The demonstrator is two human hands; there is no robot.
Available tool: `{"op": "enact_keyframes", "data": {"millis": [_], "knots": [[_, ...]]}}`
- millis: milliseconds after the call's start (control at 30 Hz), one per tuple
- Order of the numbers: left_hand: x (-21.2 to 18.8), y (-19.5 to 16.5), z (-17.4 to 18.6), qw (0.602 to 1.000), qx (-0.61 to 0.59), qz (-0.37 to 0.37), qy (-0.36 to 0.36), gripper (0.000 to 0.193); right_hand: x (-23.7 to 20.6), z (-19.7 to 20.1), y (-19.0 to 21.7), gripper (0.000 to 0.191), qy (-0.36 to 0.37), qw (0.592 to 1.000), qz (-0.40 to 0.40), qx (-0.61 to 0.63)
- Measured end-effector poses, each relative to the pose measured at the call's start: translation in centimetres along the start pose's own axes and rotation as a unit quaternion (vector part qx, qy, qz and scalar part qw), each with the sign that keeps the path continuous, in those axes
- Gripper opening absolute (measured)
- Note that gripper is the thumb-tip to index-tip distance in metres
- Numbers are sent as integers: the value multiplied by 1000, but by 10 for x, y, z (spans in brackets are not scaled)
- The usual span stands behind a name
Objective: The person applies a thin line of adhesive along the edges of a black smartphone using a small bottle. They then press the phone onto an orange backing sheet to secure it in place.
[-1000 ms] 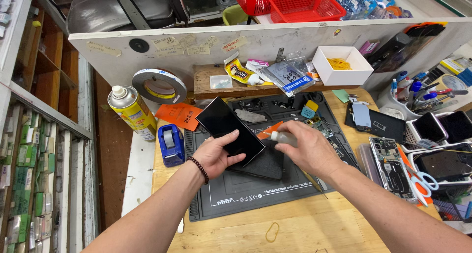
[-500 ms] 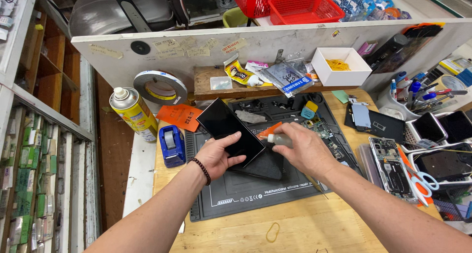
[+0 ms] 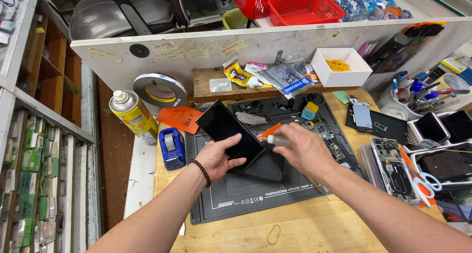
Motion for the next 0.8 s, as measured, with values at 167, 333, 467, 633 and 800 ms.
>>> {"op": "enact_keyframes", "data": {"millis": [167, 333, 467, 633, 800], "knots": [[0, -1, -3, 1000, -7, -1, 14, 33, -1, 1, -2, 38, -24, 999, 4, 30], [-2, -6, -4, 1000, -11, -4, 11, 29, 9, -3, -61, 43, -53, 982, -150, 106], [0, -22, -13, 999, 35, -28, 30, 29, 28, 3, -105, 40, -113, 963, -167, 181], [12, -50, -16, 972, 215, -95, -8, 34, 50, -19, -124, 42, -97, 963, -184, 172], [16, -48, -23, 944, 302, -129, -19, 34, 63, -47, -108, 50, -57, 974, -184, 123]]}}
Point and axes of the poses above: each hand's wrist, its own x-axis towards the middle knuckle, its own z-axis out of the back of the hand, y = z × x, the point moved 10 cm from there along x, towards the middle knuckle, and after that the axes turned 8 degrees about -z, right-handed, at the moved point
